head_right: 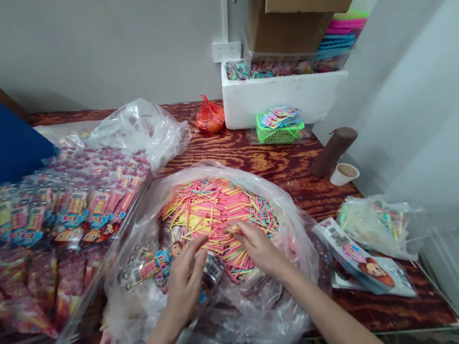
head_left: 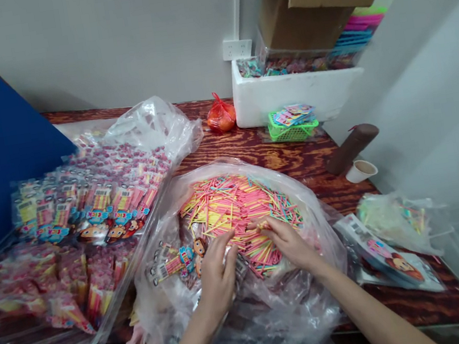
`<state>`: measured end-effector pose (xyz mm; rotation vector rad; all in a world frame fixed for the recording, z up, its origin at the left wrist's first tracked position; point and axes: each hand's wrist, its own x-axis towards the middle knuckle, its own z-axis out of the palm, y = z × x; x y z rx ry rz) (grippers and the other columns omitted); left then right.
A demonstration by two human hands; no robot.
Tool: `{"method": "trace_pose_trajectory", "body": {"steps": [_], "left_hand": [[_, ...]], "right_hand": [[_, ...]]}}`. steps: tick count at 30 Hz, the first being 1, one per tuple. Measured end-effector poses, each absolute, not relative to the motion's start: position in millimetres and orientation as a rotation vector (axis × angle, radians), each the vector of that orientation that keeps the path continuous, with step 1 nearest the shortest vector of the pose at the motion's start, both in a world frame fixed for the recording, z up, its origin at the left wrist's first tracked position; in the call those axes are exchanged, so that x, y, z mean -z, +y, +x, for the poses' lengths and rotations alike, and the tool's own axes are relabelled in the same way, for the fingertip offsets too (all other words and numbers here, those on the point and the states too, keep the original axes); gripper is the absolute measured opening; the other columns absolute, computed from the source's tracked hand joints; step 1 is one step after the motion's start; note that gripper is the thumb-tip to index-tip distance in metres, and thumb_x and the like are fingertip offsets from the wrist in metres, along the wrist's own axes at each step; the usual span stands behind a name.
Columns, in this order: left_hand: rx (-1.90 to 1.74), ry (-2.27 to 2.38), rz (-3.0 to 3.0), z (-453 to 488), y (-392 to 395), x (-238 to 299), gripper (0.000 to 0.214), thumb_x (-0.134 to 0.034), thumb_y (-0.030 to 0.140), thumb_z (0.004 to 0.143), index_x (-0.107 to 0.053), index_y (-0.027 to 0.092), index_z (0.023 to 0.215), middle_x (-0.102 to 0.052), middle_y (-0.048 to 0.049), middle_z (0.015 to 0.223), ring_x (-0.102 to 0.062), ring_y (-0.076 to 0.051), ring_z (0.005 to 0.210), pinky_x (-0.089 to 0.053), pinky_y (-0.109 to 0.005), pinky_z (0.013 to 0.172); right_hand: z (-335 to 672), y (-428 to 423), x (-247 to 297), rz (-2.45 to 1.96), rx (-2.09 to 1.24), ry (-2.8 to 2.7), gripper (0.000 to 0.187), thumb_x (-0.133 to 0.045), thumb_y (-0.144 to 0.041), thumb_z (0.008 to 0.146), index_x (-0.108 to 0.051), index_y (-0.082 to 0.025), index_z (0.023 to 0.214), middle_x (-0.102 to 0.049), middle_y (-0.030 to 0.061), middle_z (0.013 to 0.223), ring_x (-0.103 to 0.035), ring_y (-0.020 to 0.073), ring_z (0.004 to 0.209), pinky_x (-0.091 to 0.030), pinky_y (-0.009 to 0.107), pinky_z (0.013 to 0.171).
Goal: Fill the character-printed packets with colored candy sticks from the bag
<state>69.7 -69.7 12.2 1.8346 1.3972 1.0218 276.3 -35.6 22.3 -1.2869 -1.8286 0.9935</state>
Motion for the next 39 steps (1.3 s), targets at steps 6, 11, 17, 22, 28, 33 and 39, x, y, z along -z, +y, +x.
{"method": "trace_pose_trajectory", "body": {"steps": [6, 11, 17, 22, 28, 33, 39], "left_hand": [[-0.773, 1.630, 2.126, 25.4, -113.4, 33.7, 0.036, -0.053, 0.031, 0.091, -0.056, 0.021, 0.125, -0.064, -0.0116, 0.118, -0.057, -0.029, 0.109, -0.044, -0.045, 0.094], [-0.689, 1.730, 2.213, 27.8, -117.4, 45.9, 0.043, -0.052, 0.032, 0.090, -0.051, 0.017, 0.131, -0.062, -0.0132, 0.119, -0.055, -0.030, 0.109, -0.045, -0.045, 0.091], [-0.688, 1.807, 2.254, 33.9, -114.3, 37.4, 0.042, -0.053, 0.024, 0.087, -0.053, 0.021, 0.129, -0.065, -0.0117, 0.112, -0.055, -0.031, 0.102, -0.041, -0.046, 0.089], [-0.683, 1.852, 2.234, 38.3, -111.8, 33.6, 0.041, -0.050, 0.017, 0.084, -0.056, 0.021, 0.124, -0.063, -0.0108, 0.107, -0.055, -0.029, 0.100, -0.041, -0.044, 0.087], [-0.724, 1.801, 2.128, 38.3, -110.8, 33.8, 0.018, -0.058, 0.031, 0.086, -0.066, 0.022, 0.100, -0.060, -0.0070, 0.094, -0.056, -0.026, 0.091, -0.042, -0.041, 0.080], [-0.879, 1.746, 2.004, 36.0, -113.7, 30.4, 0.017, -0.053, 0.031, 0.090, -0.064, 0.021, 0.082, -0.058, -0.0057, 0.088, -0.055, -0.023, 0.085, -0.042, -0.036, 0.076], [-1.009, 1.596, 1.829, 30.8, -114.9, 30.7, 0.019, -0.043, 0.026, 0.096, -0.057, 0.020, 0.083, -0.057, -0.0016, 0.077, -0.056, -0.016, 0.073, -0.042, -0.027, 0.069]], "right_hand": [[278.4, -58.2, 14.0, -1.389, -0.889, -1.840, 0.021, -0.040, -0.018, 0.090, -0.061, -0.020, 0.092, -0.066, 0.0089, 0.094, -0.061, 0.0230, 0.092, -0.048, 0.036, 0.082], [276.6, -57.0, 4.5, -1.383, -0.927, -1.689, 0.016, -0.039, -0.022, 0.093, -0.054, -0.021, 0.086, -0.064, 0.0038, 0.083, -0.059, 0.0181, 0.078, -0.046, 0.029, 0.074], [283.3, -48.4, -6.2, -1.489, -0.725, -1.866, 0.015, -0.037, -0.016, 0.092, -0.049, -0.021, 0.085, -0.059, 0.0022, 0.079, -0.055, 0.0176, 0.073, -0.043, 0.028, 0.069], [279.3, -45.7, 4.2, -1.588, -0.156, -2.477, 0.019, -0.042, -0.005, 0.087, -0.054, -0.019, 0.087, -0.061, 0.0096, 0.089, -0.053, 0.0233, 0.083, -0.039, 0.034, 0.075], [267.2, -38.9, 12.0, -1.593, 0.175, -2.756, 0.017, -0.050, -0.004, 0.083, -0.059, -0.016, 0.088, -0.062, 0.0130, 0.089, -0.053, 0.0277, 0.083, -0.038, 0.038, 0.071], [274.4, -29.2, 0.1, -1.563, -0.200, -2.504, 0.014, -0.046, -0.008, 0.086, -0.055, -0.018, 0.085, -0.063, 0.0102, 0.088, -0.055, 0.0240, 0.082, -0.040, 0.034, 0.072], [271.1, -32.2, -5.0, -1.362, -1.452, -1.386, 0.009, -0.052, -0.030, 0.083, -0.052, -0.021, 0.084, -0.055, -0.0031, 0.064, -0.053, 0.0147, 0.059, -0.042, 0.027, 0.060]]}}
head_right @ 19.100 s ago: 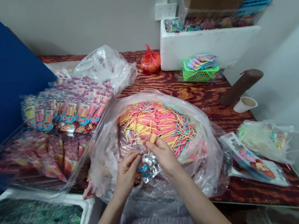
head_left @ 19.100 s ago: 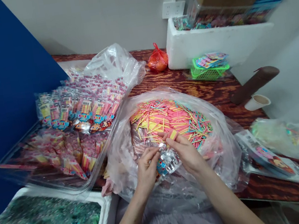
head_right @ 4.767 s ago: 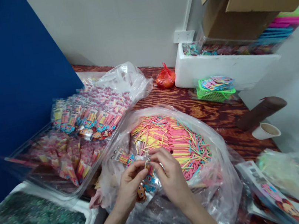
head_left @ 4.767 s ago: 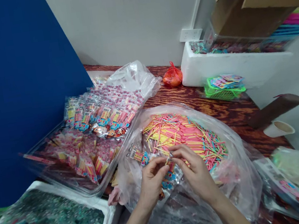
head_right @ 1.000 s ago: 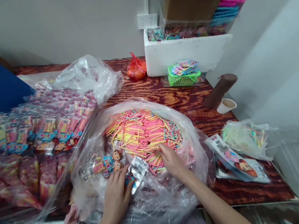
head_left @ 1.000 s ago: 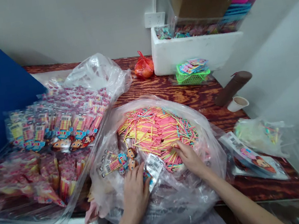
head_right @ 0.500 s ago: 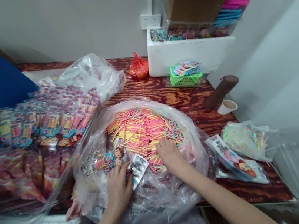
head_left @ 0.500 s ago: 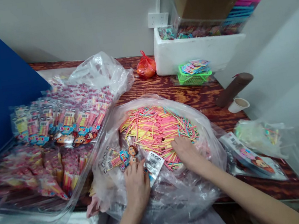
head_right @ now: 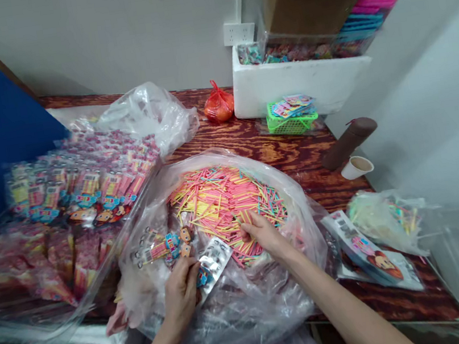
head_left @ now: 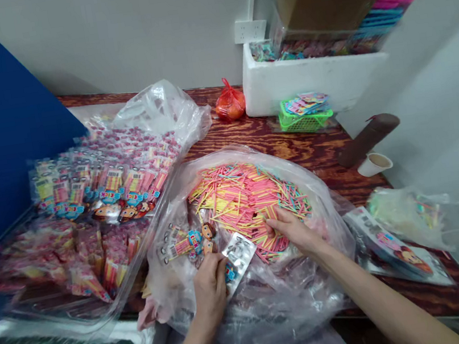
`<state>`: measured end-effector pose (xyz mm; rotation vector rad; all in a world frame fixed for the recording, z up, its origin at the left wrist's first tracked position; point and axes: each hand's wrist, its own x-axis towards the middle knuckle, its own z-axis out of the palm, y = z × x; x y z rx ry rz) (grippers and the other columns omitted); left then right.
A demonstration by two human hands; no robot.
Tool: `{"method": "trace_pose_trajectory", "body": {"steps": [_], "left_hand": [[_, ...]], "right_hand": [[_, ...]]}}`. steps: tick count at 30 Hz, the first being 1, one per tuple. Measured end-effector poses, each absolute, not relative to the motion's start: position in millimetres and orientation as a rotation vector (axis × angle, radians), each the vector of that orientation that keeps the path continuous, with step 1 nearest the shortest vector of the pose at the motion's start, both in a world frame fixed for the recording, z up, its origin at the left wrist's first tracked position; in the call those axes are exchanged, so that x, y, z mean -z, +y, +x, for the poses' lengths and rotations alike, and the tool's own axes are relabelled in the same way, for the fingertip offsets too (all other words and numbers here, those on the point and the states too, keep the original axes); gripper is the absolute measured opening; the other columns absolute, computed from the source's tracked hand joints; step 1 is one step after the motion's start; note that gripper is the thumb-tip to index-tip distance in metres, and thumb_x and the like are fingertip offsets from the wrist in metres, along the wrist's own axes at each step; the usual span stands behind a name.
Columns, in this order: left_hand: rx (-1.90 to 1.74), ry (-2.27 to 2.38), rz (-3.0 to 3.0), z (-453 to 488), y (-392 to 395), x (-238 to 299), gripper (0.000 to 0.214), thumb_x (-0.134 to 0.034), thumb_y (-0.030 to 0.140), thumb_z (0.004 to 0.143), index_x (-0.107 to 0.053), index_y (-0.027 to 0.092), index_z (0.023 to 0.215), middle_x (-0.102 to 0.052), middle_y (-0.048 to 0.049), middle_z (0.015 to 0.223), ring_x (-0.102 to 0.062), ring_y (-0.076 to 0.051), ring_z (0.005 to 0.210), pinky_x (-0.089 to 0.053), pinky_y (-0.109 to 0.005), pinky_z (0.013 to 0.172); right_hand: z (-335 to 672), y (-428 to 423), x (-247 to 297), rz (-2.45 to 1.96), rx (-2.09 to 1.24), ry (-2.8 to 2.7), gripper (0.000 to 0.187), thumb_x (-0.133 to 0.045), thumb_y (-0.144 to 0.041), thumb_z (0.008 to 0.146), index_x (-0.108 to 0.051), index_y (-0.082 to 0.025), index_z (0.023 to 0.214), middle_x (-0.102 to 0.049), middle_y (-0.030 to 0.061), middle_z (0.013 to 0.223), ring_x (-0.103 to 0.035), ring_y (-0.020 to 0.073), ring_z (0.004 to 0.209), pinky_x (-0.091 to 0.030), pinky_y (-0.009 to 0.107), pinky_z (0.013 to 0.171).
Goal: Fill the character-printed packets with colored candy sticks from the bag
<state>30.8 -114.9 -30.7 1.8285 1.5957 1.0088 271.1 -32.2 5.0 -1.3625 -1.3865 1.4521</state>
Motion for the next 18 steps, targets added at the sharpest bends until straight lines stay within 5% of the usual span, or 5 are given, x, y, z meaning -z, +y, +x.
{"method": "trace_pose_trajectory", "body": {"steps": [4, 11, 18], "left_hand": [[-1.058, 1.638, 1.760, 28.7, -113.0, 29.5, 0.021, -0.042, 0.027, 0.095, -0.055, 0.020, 0.081, -0.056, -0.0007, 0.074, -0.054, -0.015, 0.069, -0.040, -0.025, 0.066], [-1.046, 1.631, 1.449, 17.1, -116.4, 12.9, 0.026, -0.050, 0.039, 0.089, -0.058, 0.019, 0.073, -0.056, -0.0002, 0.069, -0.052, -0.016, 0.067, -0.039, -0.025, 0.064], [-1.287, 1.423, 0.400, -9.7, -127.0, 4.3, 0.042, -0.077, 0.052, 0.064, -0.059, 0.017, 0.079, -0.059, 0.0028, 0.069, -0.054, -0.011, 0.057, -0.044, -0.022, 0.056]], "right_hand": [[261.7, -40.4, -1.4, -1.163, -1.746, -0.995, 0.025, -0.066, -0.033, 0.074, -0.060, -0.019, 0.094, -0.058, -0.0024, 0.067, -0.055, 0.0137, 0.060, -0.044, 0.027, 0.063], [258.9, -56.8, 17.9, -1.347, -1.151, -1.453, 0.013, -0.055, -0.032, 0.085, -0.059, -0.022, 0.080, -0.062, 0.0012, 0.079, -0.058, 0.0193, 0.078, -0.043, 0.030, 0.074], [259.1, -58.7, 32.0, -1.399, -1.137, -1.464, 0.019, -0.052, -0.038, 0.087, -0.060, -0.022, 0.082, -0.065, 0.0019, 0.077, -0.060, 0.0204, 0.076, -0.045, 0.030, 0.069]]}}
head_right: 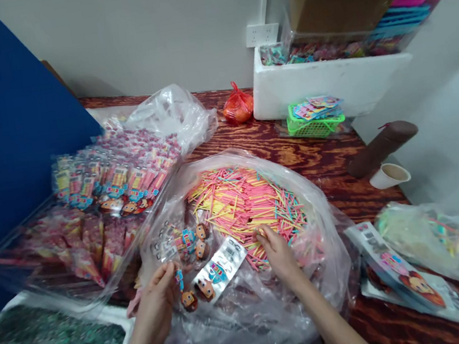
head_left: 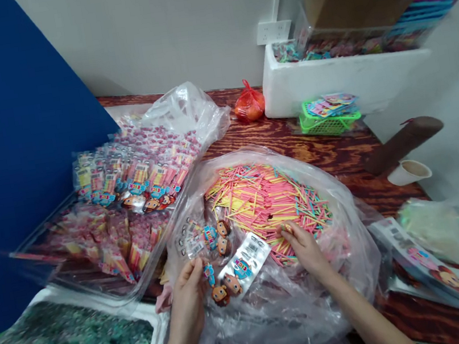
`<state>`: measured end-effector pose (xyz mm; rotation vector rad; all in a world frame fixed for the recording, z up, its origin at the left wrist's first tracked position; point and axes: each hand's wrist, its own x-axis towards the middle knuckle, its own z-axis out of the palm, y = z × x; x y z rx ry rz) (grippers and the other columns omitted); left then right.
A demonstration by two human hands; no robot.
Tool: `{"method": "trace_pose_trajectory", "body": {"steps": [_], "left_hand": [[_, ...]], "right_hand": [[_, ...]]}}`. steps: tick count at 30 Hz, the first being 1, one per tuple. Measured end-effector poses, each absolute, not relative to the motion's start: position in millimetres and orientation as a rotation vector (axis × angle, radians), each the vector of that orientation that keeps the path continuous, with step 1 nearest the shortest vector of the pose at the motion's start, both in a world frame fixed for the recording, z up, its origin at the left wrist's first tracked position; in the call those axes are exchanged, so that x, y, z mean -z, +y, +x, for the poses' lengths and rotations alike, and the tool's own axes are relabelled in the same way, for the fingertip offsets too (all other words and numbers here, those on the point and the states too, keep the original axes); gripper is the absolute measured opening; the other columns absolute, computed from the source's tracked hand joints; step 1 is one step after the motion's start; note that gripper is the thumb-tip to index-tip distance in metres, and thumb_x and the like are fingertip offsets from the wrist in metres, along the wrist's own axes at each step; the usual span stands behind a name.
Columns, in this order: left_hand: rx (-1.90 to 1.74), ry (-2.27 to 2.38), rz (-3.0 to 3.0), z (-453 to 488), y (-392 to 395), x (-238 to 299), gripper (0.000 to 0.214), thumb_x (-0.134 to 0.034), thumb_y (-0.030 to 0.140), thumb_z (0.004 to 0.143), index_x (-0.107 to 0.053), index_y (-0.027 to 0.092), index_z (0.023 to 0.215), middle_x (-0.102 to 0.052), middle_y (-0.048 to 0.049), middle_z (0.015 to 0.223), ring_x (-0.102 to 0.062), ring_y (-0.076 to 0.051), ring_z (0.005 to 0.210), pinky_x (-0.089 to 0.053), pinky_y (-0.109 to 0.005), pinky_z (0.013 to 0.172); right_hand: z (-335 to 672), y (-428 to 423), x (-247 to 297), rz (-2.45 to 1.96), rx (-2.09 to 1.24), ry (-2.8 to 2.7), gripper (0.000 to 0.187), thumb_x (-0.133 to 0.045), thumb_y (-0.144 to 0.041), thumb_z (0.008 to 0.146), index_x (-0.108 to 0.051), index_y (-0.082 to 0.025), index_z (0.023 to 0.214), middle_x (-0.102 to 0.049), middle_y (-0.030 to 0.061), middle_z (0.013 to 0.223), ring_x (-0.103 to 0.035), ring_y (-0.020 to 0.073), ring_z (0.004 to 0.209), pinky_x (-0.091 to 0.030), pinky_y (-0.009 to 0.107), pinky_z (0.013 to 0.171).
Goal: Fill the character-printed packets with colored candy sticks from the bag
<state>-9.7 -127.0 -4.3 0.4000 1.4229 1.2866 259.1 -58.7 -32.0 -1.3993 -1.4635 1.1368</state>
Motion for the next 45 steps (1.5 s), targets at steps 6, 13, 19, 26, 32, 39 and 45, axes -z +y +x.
{"method": "trace_pose_trajectory", "body": {"steps": [6, 13, 19, 26, 32, 39, 45], "left_hand": [[-1.555, 1.441, 0.363, -17.8, -103.3, -2.1, 0.043, -0.081, 0.048, 0.059, -0.064, 0.016, 0.083, -0.067, 0.0007, 0.077, -0.061, -0.012, 0.065, -0.048, -0.022, 0.061], [-1.515, 1.648, 0.343, -27.9, -114.1, -10.0, 0.048, -0.084, 0.046, 0.055, -0.070, 0.017, 0.091, -0.069, 0.0009, 0.084, -0.062, -0.011, 0.067, -0.051, -0.018, 0.059], [-1.495, 1.668, 0.184, -26.8, -148.8, -8.7, 0.049, -0.087, 0.041, 0.047, -0.072, 0.016, 0.086, -0.069, -0.0010, 0.084, -0.060, -0.012, 0.064, -0.052, -0.019, 0.052], [-1.414, 1.583, 0.636, -4.8, -134.0, -21.4, 0.034, -0.081, 0.041, 0.060, -0.069, 0.016, 0.080, -0.064, 0.0015, 0.069, -0.053, -0.010, 0.057, -0.048, -0.019, 0.052], [-1.212, 1.523, 1.010, 19.4, -105.3, -24.7, 0.029, -0.068, 0.046, 0.075, -0.072, 0.017, 0.077, -0.066, -0.0010, 0.069, -0.056, -0.014, 0.059, -0.044, -0.022, 0.053], [-1.200, 1.454, 1.127, 25.5, -91.3, -2.4, 0.023, -0.070, 0.035, 0.074, -0.076, 0.021, 0.091, -0.073, -0.0047, 0.094, -0.063, -0.023, 0.093, -0.046, -0.031, 0.087], [-1.265, 1.411, 0.930, 26.6, -86.9, 1.4, 0.025, -0.071, 0.038, 0.075, -0.072, 0.019, 0.091, -0.070, -0.0035, 0.090, -0.061, -0.019, 0.086, -0.046, -0.028, 0.080]], "right_hand": [[259.0, -57.2, 21.0, -1.261, -1.216, -1.367, 0.015, -0.058, -0.035, 0.085, -0.065, -0.021, 0.084, -0.067, 0.0027, 0.082, -0.060, 0.0204, 0.082, -0.045, 0.031, 0.077], [253.1, -65.2, 3.3, -1.168, -1.280, -1.335, 0.012, -0.058, -0.030, 0.086, -0.066, -0.021, 0.083, -0.067, 0.0019, 0.083, -0.060, 0.0186, 0.082, -0.044, 0.030, 0.079], [246.4, -71.6, -9.5, -1.142, -1.259, -1.416, 0.015, -0.055, -0.027, 0.088, -0.067, -0.021, 0.082, -0.066, 0.0023, 0.083, -0.060, 0.0190, 0.085, -0.043, 0.029, 0.080], [238.6, -78.4, -15.7, -1.102, -1.218, -1.496, 0.016, -0.051, -0.022, 0.091, -0.067, -0.022, 0.088, -0.064, 0.0022, 0.087, -0.060, 0.0190, 0.088, -0.043, 0.029, 0.082], [236.2, -85.1, -16.8, -1.113, -1.196, -1.531, 0.017, -0.051, -0.026, 0.093, -0.067, -0.024, 0.091, -0.065, 0.0034, 0.088, -0.060, 0.0201, 0.088, -0.042, 0.030, 0.082], [236.0, -84.6, -17.5, -1.133, -1.188, -1.519, 0.017, -0.051, -0.028, 0.093, -0.068, -0.024, 0.091, -0.065, 0.0034, 0.089, -0.060, 0.0205, 0.089, -0.042, 0.031, 0.083], [236.3, -82.2, -19.9, -1.127, -1.192, -1.516, 0.017, -0.052, -0.028, 0.093, -0.068, -0.024, 0.090, -0.065, 0.0030, 0.088, -0.060, 0.0199, 0.089, -0.042, 0.030, 0.082]]}}
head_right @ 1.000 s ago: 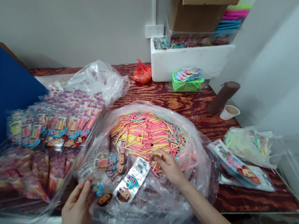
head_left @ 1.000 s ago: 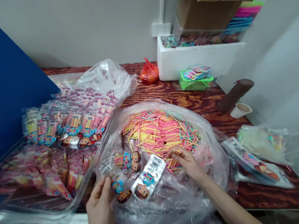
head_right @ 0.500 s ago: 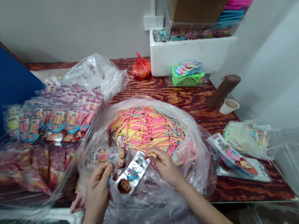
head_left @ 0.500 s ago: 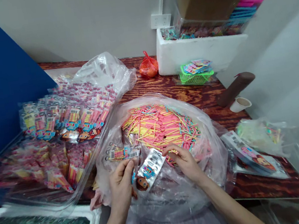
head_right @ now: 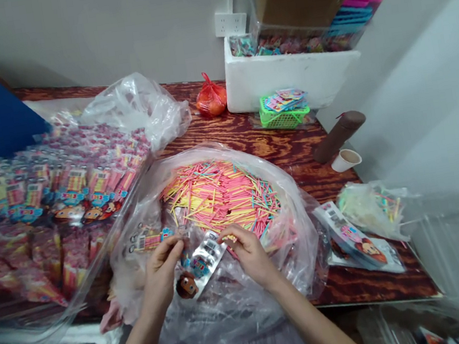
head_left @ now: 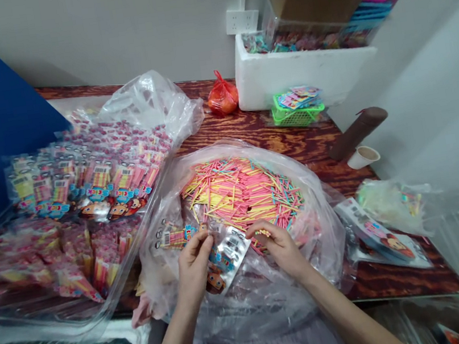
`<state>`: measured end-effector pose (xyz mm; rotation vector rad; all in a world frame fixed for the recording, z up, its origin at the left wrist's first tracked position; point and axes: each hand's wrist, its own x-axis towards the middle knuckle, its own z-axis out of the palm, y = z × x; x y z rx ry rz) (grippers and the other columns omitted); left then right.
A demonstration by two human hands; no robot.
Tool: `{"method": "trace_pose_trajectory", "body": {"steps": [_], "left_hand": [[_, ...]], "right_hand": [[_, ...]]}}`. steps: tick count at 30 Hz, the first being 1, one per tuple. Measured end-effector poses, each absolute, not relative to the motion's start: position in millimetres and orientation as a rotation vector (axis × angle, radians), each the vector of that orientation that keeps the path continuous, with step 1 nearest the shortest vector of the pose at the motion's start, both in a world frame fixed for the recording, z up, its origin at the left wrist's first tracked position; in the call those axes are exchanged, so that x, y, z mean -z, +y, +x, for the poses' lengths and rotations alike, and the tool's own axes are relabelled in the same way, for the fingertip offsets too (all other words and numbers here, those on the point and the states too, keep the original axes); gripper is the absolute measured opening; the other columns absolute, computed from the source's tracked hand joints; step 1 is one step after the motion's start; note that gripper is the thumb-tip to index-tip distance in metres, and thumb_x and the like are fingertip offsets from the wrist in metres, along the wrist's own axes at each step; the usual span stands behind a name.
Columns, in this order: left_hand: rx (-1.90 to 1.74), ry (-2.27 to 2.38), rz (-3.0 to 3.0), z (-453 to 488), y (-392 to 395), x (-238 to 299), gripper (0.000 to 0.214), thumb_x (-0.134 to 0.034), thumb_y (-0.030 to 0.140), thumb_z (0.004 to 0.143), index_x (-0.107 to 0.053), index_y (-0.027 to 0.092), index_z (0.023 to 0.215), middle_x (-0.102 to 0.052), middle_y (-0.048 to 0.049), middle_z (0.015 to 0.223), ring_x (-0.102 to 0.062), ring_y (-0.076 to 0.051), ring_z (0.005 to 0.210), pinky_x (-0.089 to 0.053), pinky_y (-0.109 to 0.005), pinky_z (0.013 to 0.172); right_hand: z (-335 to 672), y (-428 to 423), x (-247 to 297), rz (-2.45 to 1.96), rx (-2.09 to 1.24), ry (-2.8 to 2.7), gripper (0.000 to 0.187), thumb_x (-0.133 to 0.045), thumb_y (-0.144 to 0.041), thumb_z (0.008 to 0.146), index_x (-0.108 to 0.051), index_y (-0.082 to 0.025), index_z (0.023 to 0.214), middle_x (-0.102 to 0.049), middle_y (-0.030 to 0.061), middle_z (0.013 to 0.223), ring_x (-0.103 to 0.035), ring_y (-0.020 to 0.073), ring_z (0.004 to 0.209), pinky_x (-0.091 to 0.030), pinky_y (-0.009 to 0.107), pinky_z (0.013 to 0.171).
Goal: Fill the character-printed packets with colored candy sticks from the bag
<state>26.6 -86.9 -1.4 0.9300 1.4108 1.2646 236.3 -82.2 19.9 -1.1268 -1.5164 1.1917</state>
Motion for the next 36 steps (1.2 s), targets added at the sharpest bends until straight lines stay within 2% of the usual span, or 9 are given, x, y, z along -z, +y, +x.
{"method": "trace_pose_trajectory", "body": {"steps": [4, 7, 11, 15, 20, 23, 26, 31, 36], "left_hand": [[-1.298, 1.303, 0.764, 29.1, -81.2, -3.3, 0.025, -0.071, 0.040, 0.075, -0.065, 0.017, 0.080, -0.062, 0.0011, 0.072, -0.055, -0.012, 0.066, -0.042, -0.022, 0.065], [-1.264, 1.272, 0.749, 32.0, -77.7, -7.3, 0.026, -0.069, 0.042, 0.077, -0.061, 0.017, 0.074, -0.056, 0.0026, 0.065, -0.050, -0.011, 0.060, -0.039, -0.021, 0.059], [-1.252, 1.352, 1.084, 36.7, -78.0, -12.2, 0.023, -0.066, 0.039, 0.080, -0.068, 0.018, 0.071, -0.060, -0.0007, 0.073, -0.054, -0.015, 0.071, -0.041, -0.023, 0.067], [-1.184, 1.295, 1.378, 44.9, -83.1, -13.9, 0.019, -0.060, 0.033, 0.085, -0.074, 0.020, 0.080, -0.066, -0.0059, 0.086, -0.059, -0.021, 0.087, -0.043, -0.029, 0.080], [-1.147, 1.235, 1.448, 54.4, -85.7, -8.8, 0.020, -0.058, 0.030, 0.088, -0.075, 0.021, 0.091, -0.066, -0.0063, 0.090, -0.060, -0.020, 0.088, -0.044, -0.029, 0.078], [-1.165, 1.219, 1.432, 56.3, -84.3, -7.4, 0.019, -0.058, 0.029, 0.088, -0.075, 0.021, 0.089, -0.065, -0.0056, 0.088, -0.060, -0.019, 0.087, -0.044, -0.028, 0.077], [-1.179, 1.215, 1.394, 55.6, -83.5, -7.4, 0.019, -0.058, 0.030, 0.088, -0.075, 0.021, 0.088, -0.066, -0.0057, 0.088, -0.060, -0.019, 0.087, -0.045, -0.029, 0.078], [-1.157, 1.234, 1.360, 52.4, -86.9, -8.4, 0.021, -0.058, 0.031, 0.088, -0.076, 0.021, 0.093, -0.067, -0.0061, 0.088, -0.060, -0.020, 0.087, -0.045, -0.029, 0.079], [-1.161, 1.259, 1.490, 52.0, -89.0, -13.9, 0.021, -0.056, 0.028, 0.090, -0.075, 0.022, 0.098, -0.066, -0.0062, 0.088, -0.060, -0.019, 0.086, -0.044, -0.029, 0.077]], "right_hand": [[236.0, -80.7, -19.6, -1.126, -1.199, -1.512, 0.018, -0.052, -0.030, 0.093, -0.068, -0.024, 0.090, -0.065, 0.0031, 0.087, -0.061, 0.0196, 0.087, -0.042, 0.030, 0.081], [235.0, -80.7, -19.1, -1.141, -1.202, -1.506, 0.018, -0.052, -0.031, 0.093, -0.069, -0.024, 0.089, -0.065, 0.0031, 0.086, -0.061, 0.0198, 0.086, -0.043, 0.030, 0.081], [236.8, -78.0, -15.0, -1.170, -1.223, -1.456, 0.018, -0.054, -0.034, 0.091, -0.068, -0.023, 0.087, -0.066, 0.0030, 0.085, -0.061, 0.0201, 0.086, -0.044, 0.030, 0.081], [241.1, -63.1, -18.2, -1.183, -1.195, -1.130, 0.018, -0.056, -0.038, 0.090, -0.065, -0.023, 0.088, -0.070, 0.0032, 0.085, -0.063, 0.0208, 0.087, -0.045, 0.035, 0.087], [232.7, -40.0, -47.1, -0.927, -1.414, -0.809, 0.022, -0.062, -0.045, 0.085, -0.064, -0.023, 0.085, -0.074, 0.0059, 0.091, -0.066, 0.0253, 0.099, -0.047, 0.044, 0.092], [220.3, -37.7, -59.1, -0.856, -1.587, -0.725, 0.022, -0.066, -0.047, 0.081, -0.063, -0.025, 0.085, -0.075, 0.0046, 0.094, -0.066, 0.0260, 0.103, -0.049, 0.046, 0.090], [209.9, -43.0, -60.0, -0.888, -1.672, -0.764, 0.026, -0.064, -0.051, 0.082, -0.062, -0.024, 0.084, -0.075, 0.0061, 0.098, -0.065, 0.0268, 0.105, -0.049, 0.047, 0.089], [206.9, -49.3, -57.4, -1.004, -1.649, -0.754, 0.028, -0.069, -0.048, 0.077, -0.063, -0.021, 0.083, -0.076, 0.0089, 0.094, -0.067, 0.0279, 0.101, -0.047, 0.046, 0.091], [206.6, -46.3, -61.2, -1.177, -1.439, -1.020, 0.025, -0.064, -0.044, 0.081, -0.064, -0.020, 0.082, -0.076, 0.0067, 0.085, -0.067, 0.0248, 0.090, -0.044, 0.041, 0.090]]}}
